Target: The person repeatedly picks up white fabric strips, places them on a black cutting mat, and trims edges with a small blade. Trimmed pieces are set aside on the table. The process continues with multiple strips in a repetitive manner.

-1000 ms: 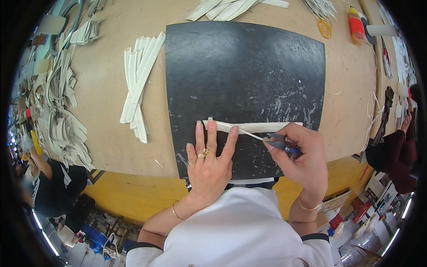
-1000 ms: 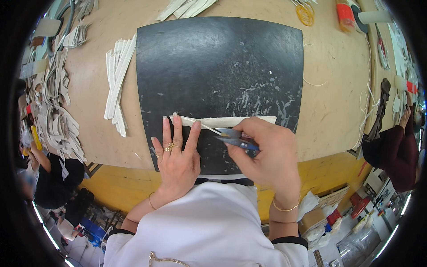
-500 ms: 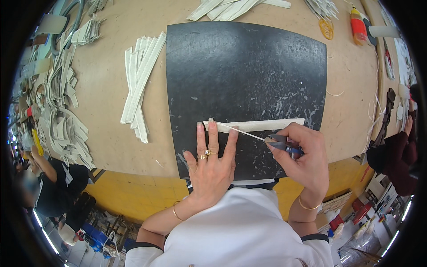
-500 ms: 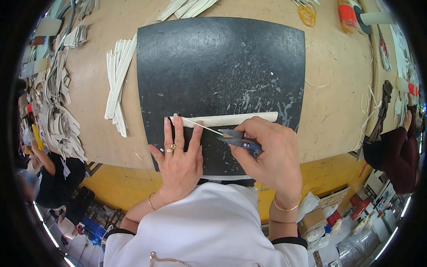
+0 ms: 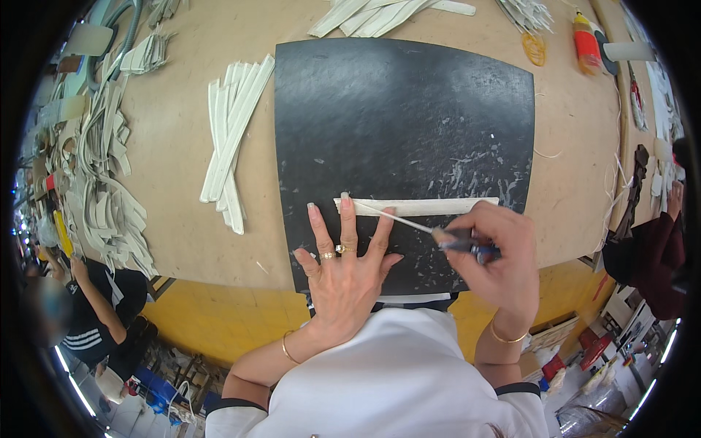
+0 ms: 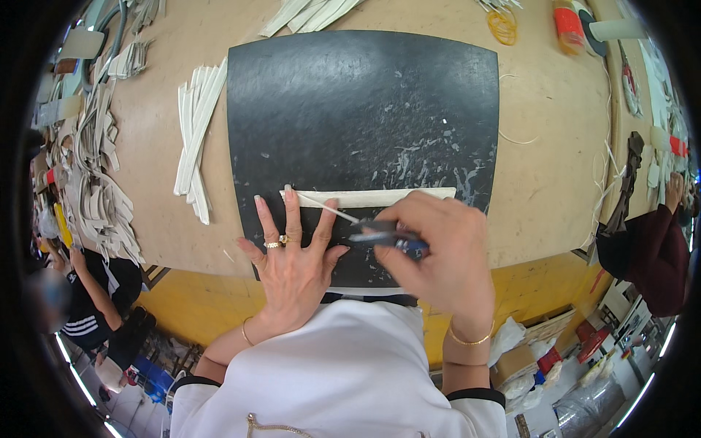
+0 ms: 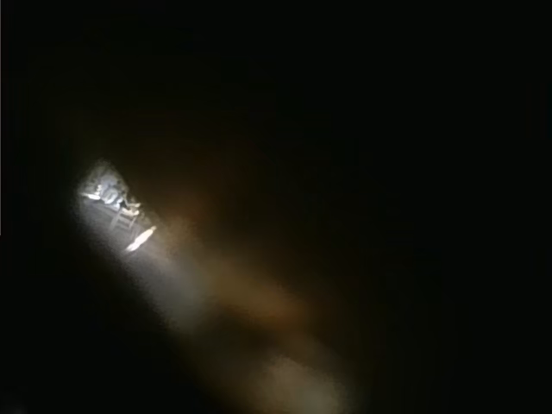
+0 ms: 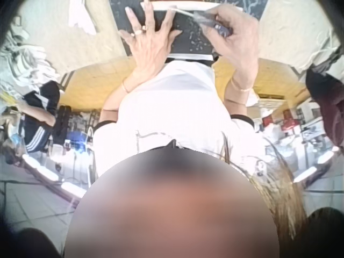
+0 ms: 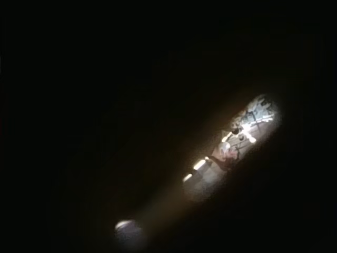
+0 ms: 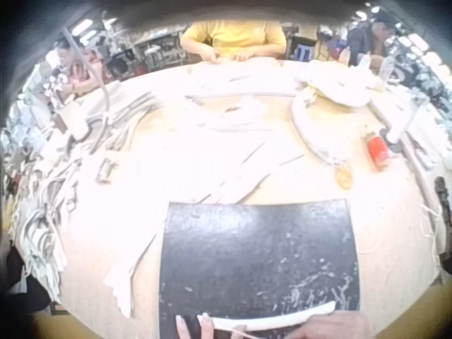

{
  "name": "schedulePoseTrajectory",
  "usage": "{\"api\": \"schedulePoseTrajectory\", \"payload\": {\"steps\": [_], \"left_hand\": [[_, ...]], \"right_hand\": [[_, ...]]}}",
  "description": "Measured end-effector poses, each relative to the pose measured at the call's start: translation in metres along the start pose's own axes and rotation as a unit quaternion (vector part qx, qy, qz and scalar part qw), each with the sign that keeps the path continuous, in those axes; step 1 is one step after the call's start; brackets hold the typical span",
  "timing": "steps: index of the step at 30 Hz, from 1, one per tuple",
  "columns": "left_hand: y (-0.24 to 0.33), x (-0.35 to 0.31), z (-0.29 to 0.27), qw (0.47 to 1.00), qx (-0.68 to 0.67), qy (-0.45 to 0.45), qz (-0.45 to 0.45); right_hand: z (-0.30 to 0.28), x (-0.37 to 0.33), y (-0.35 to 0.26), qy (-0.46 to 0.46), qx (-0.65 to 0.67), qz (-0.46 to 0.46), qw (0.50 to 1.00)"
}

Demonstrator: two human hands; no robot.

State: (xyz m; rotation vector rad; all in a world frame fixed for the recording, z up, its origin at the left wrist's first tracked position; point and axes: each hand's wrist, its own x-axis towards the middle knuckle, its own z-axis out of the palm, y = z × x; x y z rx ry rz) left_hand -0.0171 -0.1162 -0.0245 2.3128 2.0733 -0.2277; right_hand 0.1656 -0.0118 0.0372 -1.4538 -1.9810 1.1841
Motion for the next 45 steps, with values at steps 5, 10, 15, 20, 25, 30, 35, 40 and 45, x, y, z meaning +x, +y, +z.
{"api": "schedulePoseTrajectory", "payload": {"steps": [5,10,15,20,25,30,35,40,45], "left_hand": [[-0.001,0.001,0.0,1.0,-0.004,0.001,0.007],[-0.004,0.002,-0.005,0.998,-0.064,-0.011,-0.01],[-0.005,0.005,-0.006,0.994,-0.105,0.004,-0.019],[-0.003,0.006,-0.005,0.999,-0.051,0.009,-0.016],[0.008,0.006,-0.005,0.999,-0.017,-0.001,-0.028],[0.02,0.008,-0.002,0.999,0.013,0.009,-0.036],[0.023,0.01,-0.007,0.993,-0.103,-0.018,-0.054],[0.003,0.014,-0.014,0.987,-0.14,-0.056,-0.051],[-0.021,0.018,-0.008,0.952,-0.296,-0.076,0.01]], "right_hand": [[-0.003,0.009,0.027,-0.005,-0.001,0.089,0.996],[-0.006,0.007,0.037,-0.006,-0.008,0.115,0.993],[-0.006,0.007,0.037,-0.024,-0.036,0.141,0.989],[-0.007,0.007,0.038,-0.024,-0.049,0.127,0.99],[-0.007,0.008,0.037,-0.026,-0.057,0.129,0.99],[-0.007,0.009,0.033,-0.028,-0.066,0.138,0.988],[-0.003,0.009,0.031,-0.005,-0.076,0.119,0.99],[0.008,0.005,0.02,0.025,-0.073,0.119,0.99],[0.03,0.006,-0.002,0.058,-0.081,0.05,0.994]]}}
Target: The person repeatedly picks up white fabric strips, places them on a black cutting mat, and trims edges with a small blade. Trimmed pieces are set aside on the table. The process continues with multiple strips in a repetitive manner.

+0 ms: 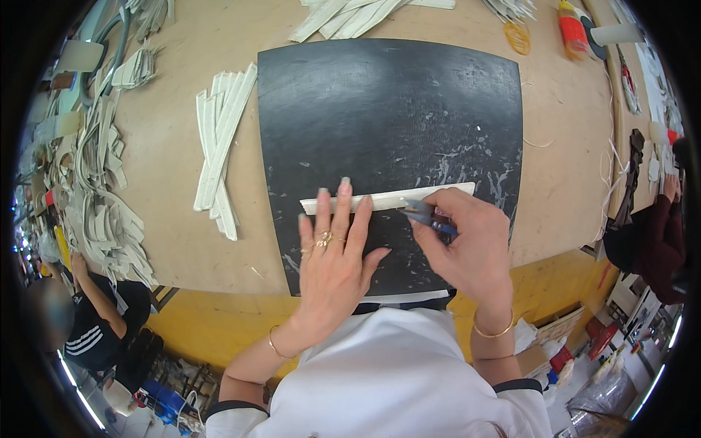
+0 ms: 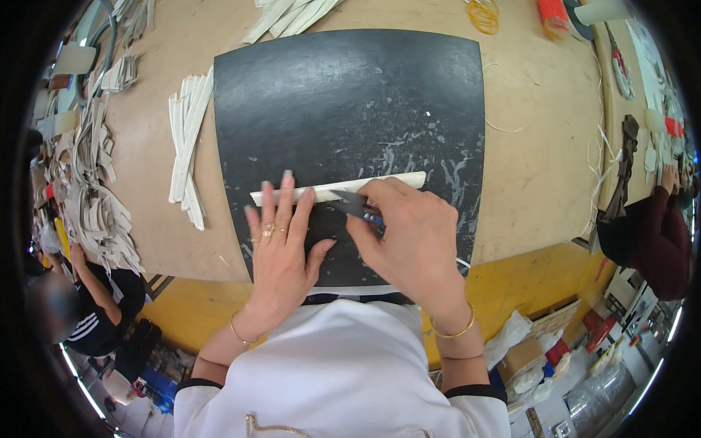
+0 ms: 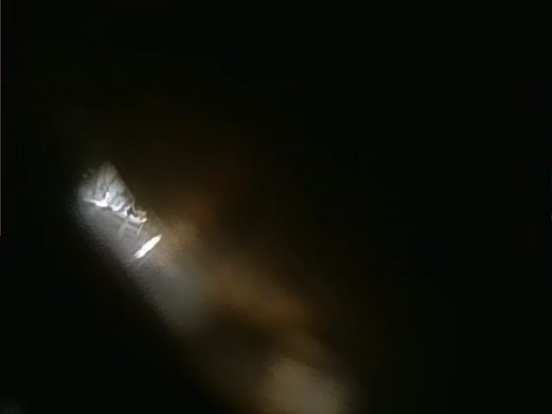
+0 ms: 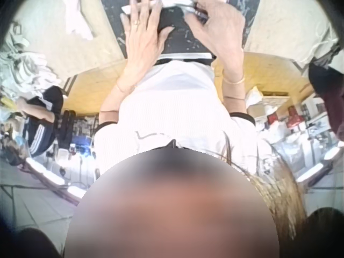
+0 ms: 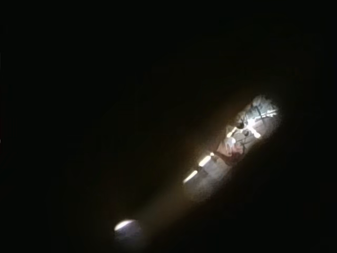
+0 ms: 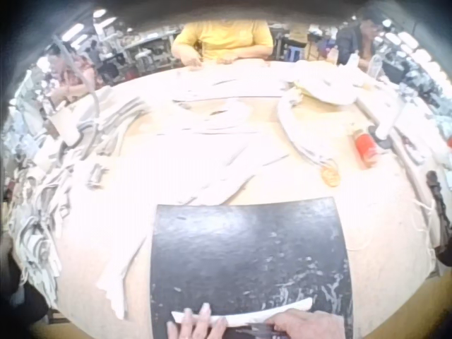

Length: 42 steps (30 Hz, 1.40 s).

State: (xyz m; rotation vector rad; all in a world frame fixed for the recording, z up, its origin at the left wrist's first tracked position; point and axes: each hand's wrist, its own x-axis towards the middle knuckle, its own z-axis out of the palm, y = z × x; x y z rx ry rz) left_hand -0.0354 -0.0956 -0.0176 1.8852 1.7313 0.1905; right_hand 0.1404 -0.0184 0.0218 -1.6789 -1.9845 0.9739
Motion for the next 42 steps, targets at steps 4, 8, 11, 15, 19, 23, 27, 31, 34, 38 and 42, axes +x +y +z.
{"api": "schedulePoseTrajectory", "payload": {"steps": [4,8,11,15,19,23,27,31,34,38,42], "left_hand": [[-0.006,0.001,0.005,0.999,-0.029,0.013,0.044],[-0.005,0.0,0.006,0.998,-0.045,0.01,0.041],[-0.004,0.0,0.005,0.998,-0.042,0.013,0.042],[0.003,0.001,0.003,0.999,-0.039,0.016,0.02],[0.012,0.002,0.007,0.999,-0.021,0.024,-0.005],[0.019,0.006,0.015,0.998,0.005,0.053,-0.016],[0.031,0.01,0.021,0.993,0.099,0.051,-0.027],[0.04,0.015,0.023,0.992,0.103,0.053,-0.039],[0.036,0.015,0.017,0.994,0.094,0.041,-0.045],[0.009,0.009,0.001,0.993,0.104,0.041,-0.031],[-0.011,0.002,-0.004,0.996,0.041,0.03,0.069]], "right_hand": [[-0.01,0.0,-0.004,-0.038,0.055,-0.04,0.997],[-0.018,0.013,0.015,-0.037,0.067,0.01,0.997],[-0.018,0.019,0.028,-0.059,0.047,0.04,0.996],[-0.013,0.017,0.034,-0.052,0.037,0.056,0.996],[-0.012,0.017,0.033,-0.036,0.009,0.046,0.998],[-0.011,0.019,0.033,-0.039,-0.001,0.055,0.998],[-0.009,0.019,0.032,-0.031,-0.009,0.052,0.998],[-0.008,0.017,0.03,-0.028,-0.017,0.059,0.998],[-0.006,0.014,0.025,-0.009,-0.024,0.062,0.998],[0.014,0.005,0.006,-0.002,-0.055,0.057,0.997],[0.025,0.004,-0.006,-0.033,-0.038,0.081,0.995]]}}
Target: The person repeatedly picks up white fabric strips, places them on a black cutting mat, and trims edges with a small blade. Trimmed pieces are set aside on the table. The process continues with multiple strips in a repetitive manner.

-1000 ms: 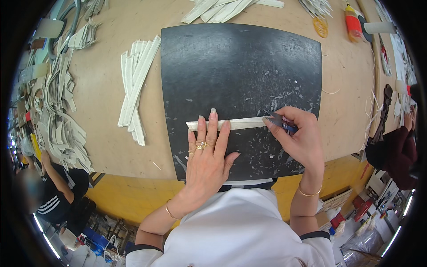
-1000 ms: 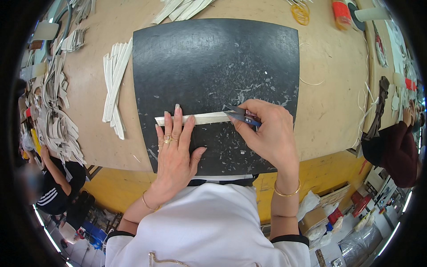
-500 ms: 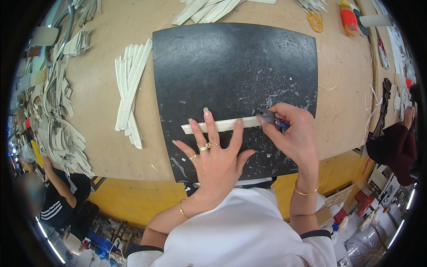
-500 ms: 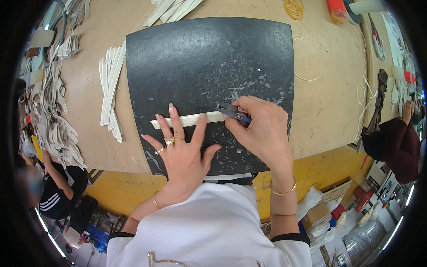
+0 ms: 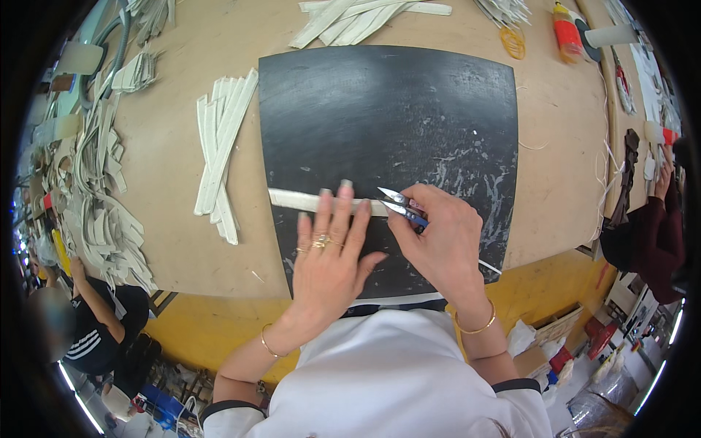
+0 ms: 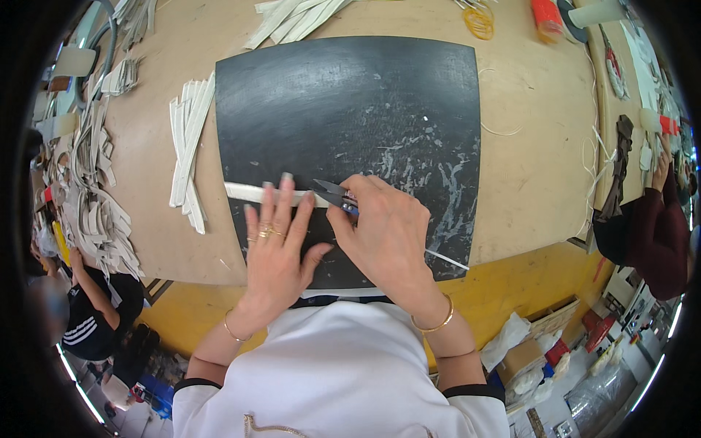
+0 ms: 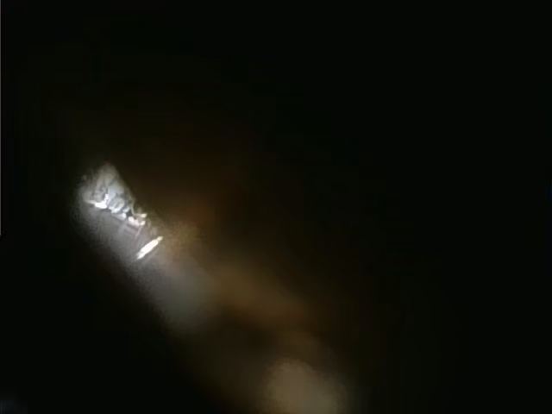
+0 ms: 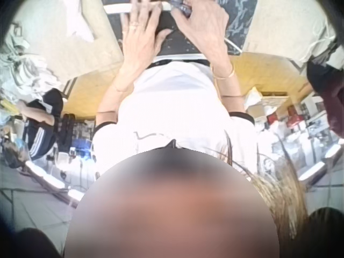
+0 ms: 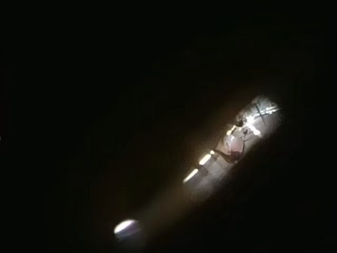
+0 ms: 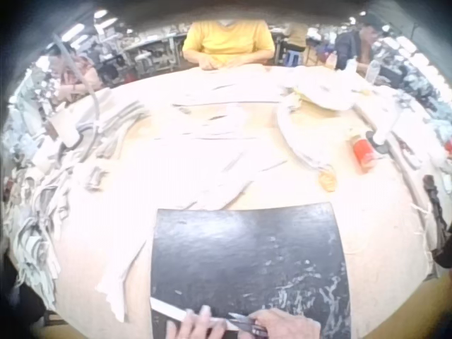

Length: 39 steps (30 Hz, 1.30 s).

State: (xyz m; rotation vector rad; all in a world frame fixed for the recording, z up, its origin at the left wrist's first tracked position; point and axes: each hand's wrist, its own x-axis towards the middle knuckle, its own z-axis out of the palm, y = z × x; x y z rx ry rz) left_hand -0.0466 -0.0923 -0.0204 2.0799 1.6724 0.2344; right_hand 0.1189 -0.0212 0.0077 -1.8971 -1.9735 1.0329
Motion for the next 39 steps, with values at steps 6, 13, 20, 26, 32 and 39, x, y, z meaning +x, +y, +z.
{"api": "schedulePoseTrajectory", "payload": {"steps": [6,13,20,26,32,39], "left_hand": [[0.004,-0.002,0.016,0.999,-0.007,0.043,0.012],[0.005,-0.003,0.013,0.998,-0.055,0.015,-0.001],[0.007,-0.001,0.009,0.999,-0.049,0.003,-0.009],[0.014,0.001,0.006,0.998,-0.058,-0.01,-0.022],[0.029,0.004,0.009,0.998,0.012,-0.027,-0.051],[0.055,0.012,0.014,0.995,0.025,-0.019,-0.1]], "right_hand": [[-0.006,0.002,-0.008,-0.017,0.016,0.001,1.0],[-0.021,0.006,0.003,-0.034,0.041,-0.033,0.998],[-0.036,0.006,0.029,-0.047,0.05,0.069,0.995],[-0.034,0.004,0.032,-0.038,0.046,0.062,0.996],[-0.029,0.004,0.03,0.003,0.051,0.026,0.998],[-0.032,0.006,0.026,-0.017,0.024,0.055,0.998]]}}
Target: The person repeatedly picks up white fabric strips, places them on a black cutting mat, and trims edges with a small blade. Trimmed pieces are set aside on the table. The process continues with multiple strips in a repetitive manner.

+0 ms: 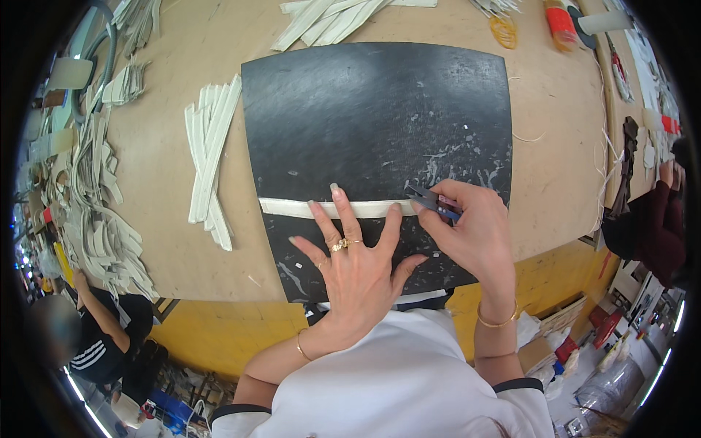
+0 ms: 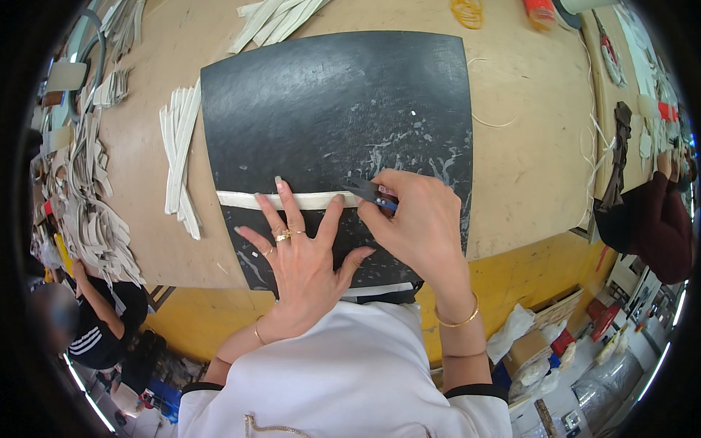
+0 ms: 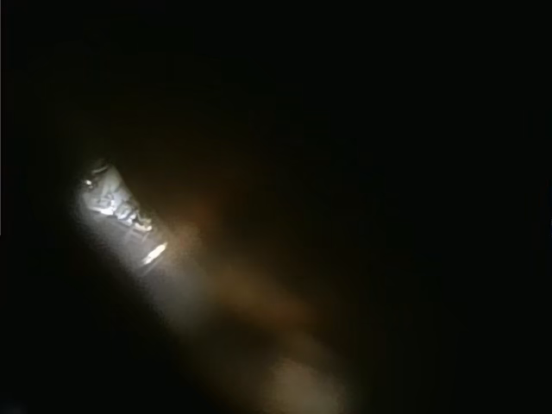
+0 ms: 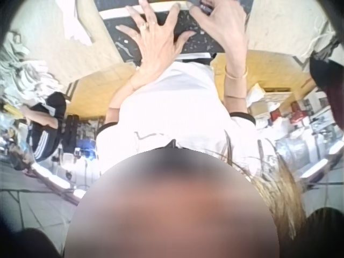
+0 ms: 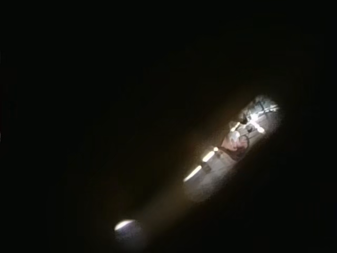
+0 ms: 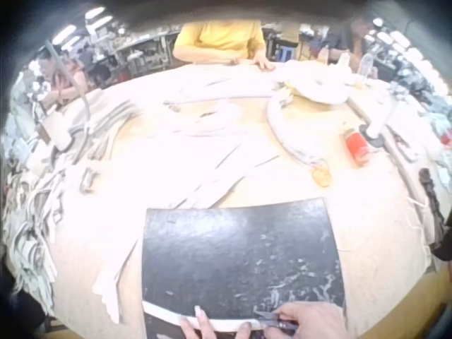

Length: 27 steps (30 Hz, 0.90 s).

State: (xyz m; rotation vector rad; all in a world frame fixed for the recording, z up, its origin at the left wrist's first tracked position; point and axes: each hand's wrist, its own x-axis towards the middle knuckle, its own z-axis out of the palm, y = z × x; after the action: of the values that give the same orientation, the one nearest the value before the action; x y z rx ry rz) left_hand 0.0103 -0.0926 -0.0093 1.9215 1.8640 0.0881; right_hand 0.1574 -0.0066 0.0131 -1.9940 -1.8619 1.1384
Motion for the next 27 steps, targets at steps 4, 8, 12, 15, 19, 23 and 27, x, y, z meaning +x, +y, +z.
{"api": "schedulePoseTrajectory", "payload": {"steps": [4,8,12,15,19,23,27], "left_hand": [[-0.002,0.003,0.008,0.997,-0.023,0.019,0.064],[-0.01,0.01,0.018,0.989,-0.072,0.034,0.124],[-0.01,0.008,0.017,0.99,-0.052,0.025,0.128],[-0.007,0.009,0.015,0.991,-0.034,0.03,0.127],[-0.005,0.01,0.014,0.992,-0.025,0.026,0.125],[-0.003,0.009,0.013,0.993,-0.004,0.019,0.12],[0.006,0.009,0.012,0.991,0.057,0.042,0.111]], "right_hand": [[0.0,0.001,-0.001,-0.001,-0.004,0.001,1.0],[0.002,-0.001,0.004,0.007,-0.01,-0.006,1.0],[-0.009,-0.002,0.018,0.014,-0.001,-0.026,1.0],[-0.019,-0.002,0.028,-0.007,0.042,0.017,0.999],[-0.021,-0.005,0.031,-0.002,0.047,0.006,0.999],[-0.02,-0.004,0.029,0.001,0.03,0.004,1.0],[-0.018,-0.005,0.027,0.01,0.025,0.009,1.0]]}}
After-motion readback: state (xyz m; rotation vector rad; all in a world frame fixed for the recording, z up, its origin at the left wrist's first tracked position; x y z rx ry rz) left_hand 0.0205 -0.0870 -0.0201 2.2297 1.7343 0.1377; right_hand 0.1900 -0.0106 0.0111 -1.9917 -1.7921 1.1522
